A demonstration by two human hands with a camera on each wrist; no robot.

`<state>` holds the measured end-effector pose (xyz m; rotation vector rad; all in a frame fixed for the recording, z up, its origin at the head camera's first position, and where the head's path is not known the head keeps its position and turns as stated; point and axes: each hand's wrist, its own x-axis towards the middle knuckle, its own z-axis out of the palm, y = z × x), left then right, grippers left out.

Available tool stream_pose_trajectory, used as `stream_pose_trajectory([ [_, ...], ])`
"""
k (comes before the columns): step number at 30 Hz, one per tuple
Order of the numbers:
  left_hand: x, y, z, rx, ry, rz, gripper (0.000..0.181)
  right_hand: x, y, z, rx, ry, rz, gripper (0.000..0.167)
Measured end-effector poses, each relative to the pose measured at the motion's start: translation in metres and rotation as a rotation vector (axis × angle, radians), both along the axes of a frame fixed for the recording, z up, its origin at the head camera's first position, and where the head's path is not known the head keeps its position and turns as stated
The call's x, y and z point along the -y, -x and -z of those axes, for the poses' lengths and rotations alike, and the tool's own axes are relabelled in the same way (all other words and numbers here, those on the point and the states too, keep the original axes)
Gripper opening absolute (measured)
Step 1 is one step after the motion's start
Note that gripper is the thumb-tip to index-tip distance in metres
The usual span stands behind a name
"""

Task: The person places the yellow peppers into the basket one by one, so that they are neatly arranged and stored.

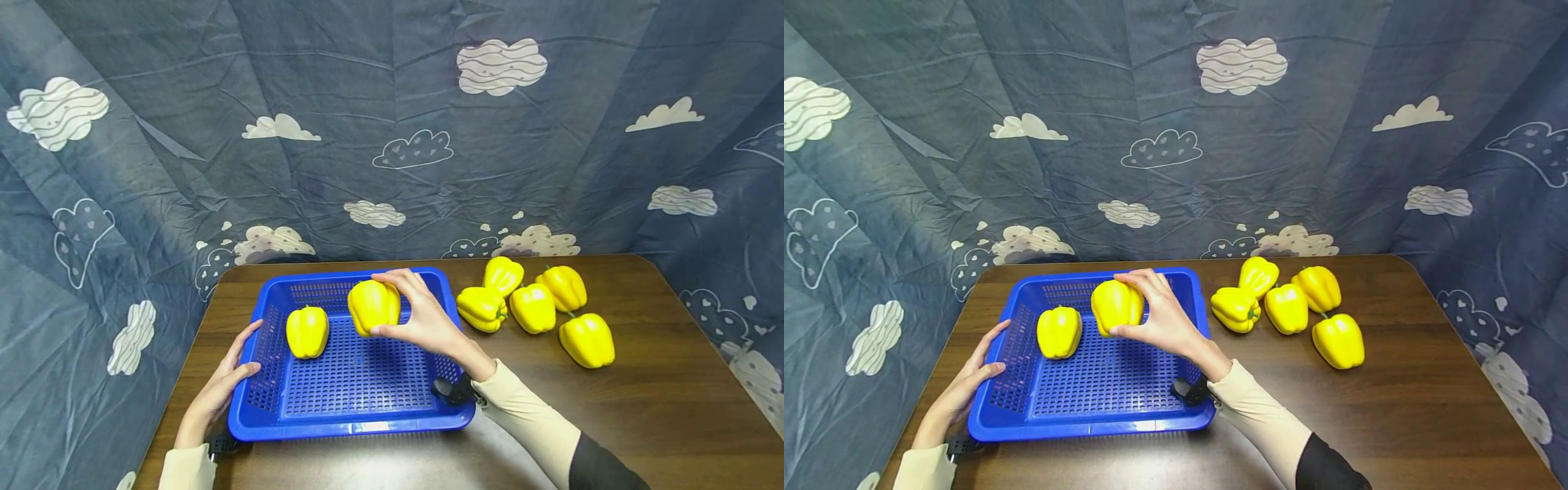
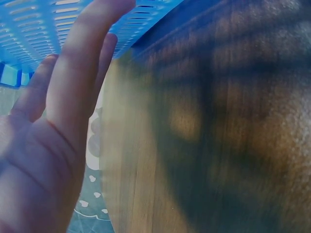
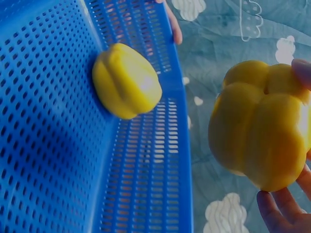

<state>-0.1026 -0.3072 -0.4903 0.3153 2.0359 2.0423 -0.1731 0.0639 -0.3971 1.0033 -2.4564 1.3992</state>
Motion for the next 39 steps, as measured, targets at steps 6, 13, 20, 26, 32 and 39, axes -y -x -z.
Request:
stream_pose_trajectory([
  [6,0.0,0.001,0.0,-0.005,0.015,-0.004,0.069,0.015,0.004,0.007,0.008,0.003,-0.017,0.073],
  [13,-0.001,0.001,0.0,0.01,0.026,-0.017,0.068,0.031,0.007,0.016,0.072,-0.017,-0.015,0.072],
  [20,-0.001,0.0,-0.001,0.001,0.052,-0.027,0.068,0.045,0.01,0.025,0.085,-0.048,-0.022,0.072],
  [26,-0.001,0.0,0.0,0.003,0.06,-0.035,0.068,0.054,0.013,0.032,0.08,-0.067,-0.031,0.072],
  [32,0.0,0.0,0.0,0.006,0.05,-0.029,0.068,0.058,0.014,0.037,0.087,-0.095,-0.019,0.072],
  [39,-0.001,0.001,0.001,0.009,0.04,-0.029,0.068,0.061,0.014,0.045,0.098,-0.127,0.002,0.071],
])
